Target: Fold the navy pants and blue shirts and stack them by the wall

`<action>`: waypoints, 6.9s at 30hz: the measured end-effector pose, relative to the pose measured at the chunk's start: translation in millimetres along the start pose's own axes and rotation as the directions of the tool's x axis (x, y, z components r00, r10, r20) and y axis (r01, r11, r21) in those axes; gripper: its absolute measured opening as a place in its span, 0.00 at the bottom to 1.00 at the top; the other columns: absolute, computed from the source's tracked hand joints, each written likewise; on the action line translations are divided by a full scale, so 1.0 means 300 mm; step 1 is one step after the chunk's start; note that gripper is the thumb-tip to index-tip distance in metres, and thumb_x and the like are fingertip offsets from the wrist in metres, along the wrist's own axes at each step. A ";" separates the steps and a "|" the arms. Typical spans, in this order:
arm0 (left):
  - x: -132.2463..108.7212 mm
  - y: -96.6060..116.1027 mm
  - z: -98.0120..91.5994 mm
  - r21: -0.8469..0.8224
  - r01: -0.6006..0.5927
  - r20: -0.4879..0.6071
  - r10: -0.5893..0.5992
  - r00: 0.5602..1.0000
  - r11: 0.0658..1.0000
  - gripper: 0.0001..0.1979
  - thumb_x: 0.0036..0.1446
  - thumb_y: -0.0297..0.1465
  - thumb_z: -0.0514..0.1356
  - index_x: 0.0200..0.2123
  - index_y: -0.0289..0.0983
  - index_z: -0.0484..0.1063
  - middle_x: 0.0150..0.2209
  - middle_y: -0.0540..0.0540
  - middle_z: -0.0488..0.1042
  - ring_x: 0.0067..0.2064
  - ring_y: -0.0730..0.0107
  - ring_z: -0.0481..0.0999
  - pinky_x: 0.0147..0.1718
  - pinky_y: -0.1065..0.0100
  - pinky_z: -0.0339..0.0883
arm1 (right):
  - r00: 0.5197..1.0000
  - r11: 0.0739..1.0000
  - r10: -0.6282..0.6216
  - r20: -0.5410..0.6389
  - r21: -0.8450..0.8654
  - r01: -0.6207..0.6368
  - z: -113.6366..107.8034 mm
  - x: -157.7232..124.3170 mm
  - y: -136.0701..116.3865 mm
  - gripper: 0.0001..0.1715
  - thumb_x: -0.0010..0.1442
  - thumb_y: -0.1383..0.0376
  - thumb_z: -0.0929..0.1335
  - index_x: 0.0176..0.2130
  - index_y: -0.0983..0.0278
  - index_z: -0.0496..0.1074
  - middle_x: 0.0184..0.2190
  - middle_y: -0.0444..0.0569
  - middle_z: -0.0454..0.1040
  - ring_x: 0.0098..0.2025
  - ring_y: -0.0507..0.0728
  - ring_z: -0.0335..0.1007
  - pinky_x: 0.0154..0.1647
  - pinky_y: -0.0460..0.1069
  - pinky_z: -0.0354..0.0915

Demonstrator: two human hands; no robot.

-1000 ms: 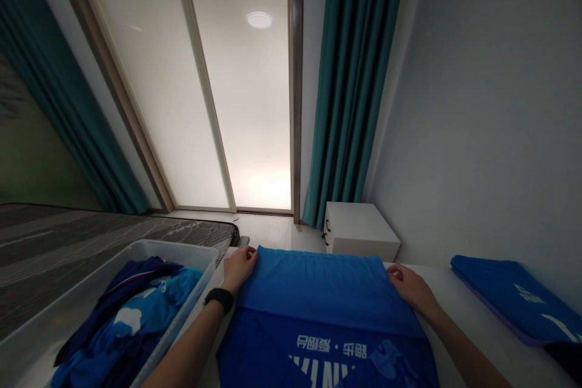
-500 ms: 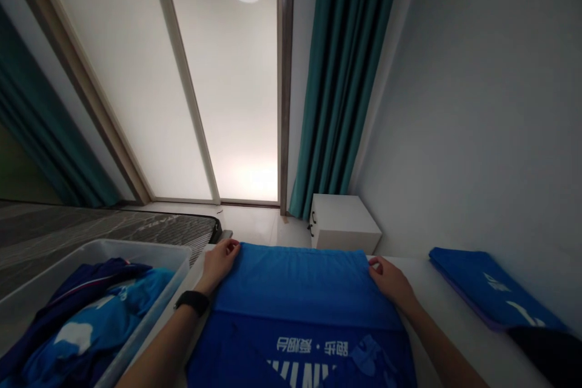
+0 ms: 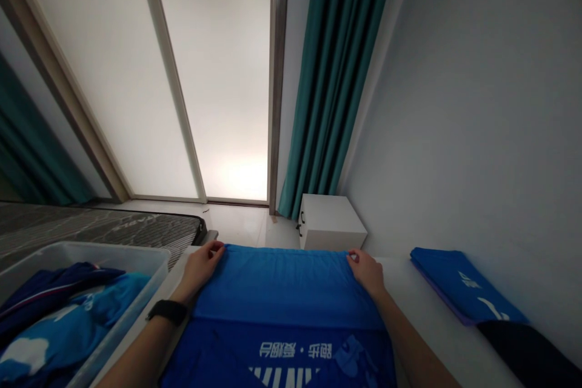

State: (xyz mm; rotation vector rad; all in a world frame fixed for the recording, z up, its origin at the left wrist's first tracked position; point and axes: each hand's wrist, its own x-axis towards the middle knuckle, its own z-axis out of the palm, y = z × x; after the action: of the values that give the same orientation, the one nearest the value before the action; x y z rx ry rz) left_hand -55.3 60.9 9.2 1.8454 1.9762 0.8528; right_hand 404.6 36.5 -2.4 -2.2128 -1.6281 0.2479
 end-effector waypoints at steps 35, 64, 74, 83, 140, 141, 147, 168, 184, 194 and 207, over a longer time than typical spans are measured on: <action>-0.091 0.123 -0.114 -0.644 -0.015 0.013 0.030 0.999 0.765 0.24 0.50 0.53 0.62 0.35 0.38 0.67 0.34 0.43 0.80 0.41 0.55 0.80 0.40 0.58 0.73 | 0.996 0.673 -0.001 -0.091 0.736 0.068 -0.202 -0.173 -0.002 0.19 0.53 0.49 0.65 0.38 0.60 0.66 0.32 0.49 0.79 0.41 0.61 0.76 0.42 0.54 0.67; -0.304 0.009 -0.125 -0.198 -0.070 0.122 0.096 0.988 0.978 0.21 0.56 0.49 0.53 0.29 0.38 0.74 0.27 0.47 0.75 0.31 0.60 0.74 0.33 0.65 0.67 | 0.981 0.927 -0.193 -0.021 0.324 0.190 -0.110 -0.369 0.125 0.16 0.52 0.49 0.62 0.26 0.57 0.66 0.19 0.45 0.72 0.22 0.57 0.67 0.28 0.51 0.62; -0.322 0.014 -0.180 -0.123 -0.245 0.278 0.270 0.922 0.962 0.16 0.56 0.45 0.58 0.38 0.39 0.76 0.35 0.45 0.74 0.32 0.63 0.71 0.35 0.66 0.65 | 0.952 0.923 -0.305 0.032 0.259 0.286 -0.114 -0.380 0.170 0.17 0.54 0.51 0.63 0.35 0.58 0.72 0.25 0.46 0.73 0.27 0.58 0.69 0.33 0.53 0.65; -0.315 0.010 -0.200 -0.099 -0.233 0.334 0.253 0.908 0.967 0.16 0.59 0.44 0.54 0.35 0.40 0.76 0.37 0.44 0.73 0.35 0.61 0.73 0.38 0.64 0.67 | 0.945 0.936 -0.325 -0.028 0.134 0.326 -0.080 -0.384 0.172 0.13 0.57 0.57 0.59 0.33 0.58 0.70 0.31 0.49 0.72 0.31 0.59 0.69 0.35 0.53 0.63; -0.326 0.019 -0.151 0.352 -0.157 0.160 0.106 0.981 0.923 0.18 0.62 0.42 0.47 0.28 0.39 0.69 0.33 0.44 0.77 0.39 0.58 0.74 0.37 0.63 0.59 | 0.988 0.967 -0.151 0.034 -0.202 0.155 -0.125 -0.404 0.139 0.16 0.63 0.57 0.58 0.25 0.59 0.60 0.26 0.48 0.73 0.29 0.57 0.70 0.31 0.50 0.56; -0.329 0.023 -0.152 0.362 -0.159 0.160 0.107 0.981 0.919 0.18 0.62 0.42 0.47 0.29 0.39 0.70 0.33 0.44 0.77 0.39 0.57 0.75 0.37 0.63 0.58 | 0.989 0.960 -0.146 0.032 -0.237 0.150 -0.124 -0.408 0.131 0.16 0.63 0.57 0.59 0.26 0.59 0.61 0.26 0.48 0.73 0.30 0.58 0.70 0.31 0.50 0.56; -0.347 0.049 -0.148 0.390 -0.189 0.151 0.140 0.979 0.901 0.18 0.61 0.46 0.50 0.31 0.39 0.70 0.34 0.45 0.77 0.38 0.57 0.75 0.40 0.61 0.58 | 0.995 0.962 -0.098 0.026 -0.254 0.101 -0.118 -0.411 0.112 0.14 0.64 0.58 0.60 0.28 0.60 0.65 0.28 0.48 0.75 0.34 0.58 0.73 0.36 0.50 0.59; -0.340 0.051 -0.143 0.241 -0.107 0.141 0.074 0.987 0.964 0.16 0.62 0.41 0.47 0.31 0.40 0.68 0.29 0.47 0.78 0.35 0.60 0.77 0.37 0.64 0.61 | 1.000 0.999 0.014 0.017 -0.039 -0.013 -0.142 -0.395 0.127 0.14 0.61 0.59 0.61 0.25 0.59 0.62 0.23 0.44 0.73 0.26 0.54 0.69 0.28 0.47 0.55; -0.345 0.059 -0.146 0.291 -0.094 0.166 0.046 0.985 0.952 0.15 0.62 0.40 0.49 0.31 0.40 0.70 0.30 0.48 0.78 0.36 0.59 0.78 0.38 0.64 0.60 | 0.998 0.998 -0.001 0.061 -0.068 0.005 -0.123 -0.383 0.177 0.14 0.62 0.58 0.61 0.27 0.59 0.66 0.25 0.46 0.75 0.28 0.56 0.71 0.29 0.48 0.56; -0.335 0.029 -0.137 0.168 -0.053 0.113 0.034 0.993 0.984 0.18 0.61 0.44 0.47 0.30 0.39 0.69 0.27 0.48 0.76 0.32 0.62 0.76 0.33 0.67 0.59 | 0.999 0.998 0.023 0.042 -0.064 -0.020 -0.138 -0.381 0.172 0.14 0.63 0.58 0.61 0.28 0.59 0.66 0.25 0.45 0.75 0.28 0.56 0.72 0.29 0.48 0.56; -0.354 0.048 -0.139 0.404 -0.146 0.163 0.086 0.983 0.903 0.15 0.64 0.39 0.48 0.33 0.39 0.69 0.38 0.44 0.78 0.41 0.57 0.76 0.41 0.60 0.55 | 0.994 0.972 -0.044 0.101 -0.225 0.066 -0.143 -0.399 0.156 0.12 0.64 0.61 0.60 0.29 0.59 0.63 0.26 0.45 0.76 0.30 0.57 0.73 0.30 0.49 0.55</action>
State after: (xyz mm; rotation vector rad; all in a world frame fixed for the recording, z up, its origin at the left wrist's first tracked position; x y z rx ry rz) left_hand -55.1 -51.9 32.1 2.2030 2.0917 0.3273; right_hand 423.6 -97.2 8.3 -2.3501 -1.8492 0.1609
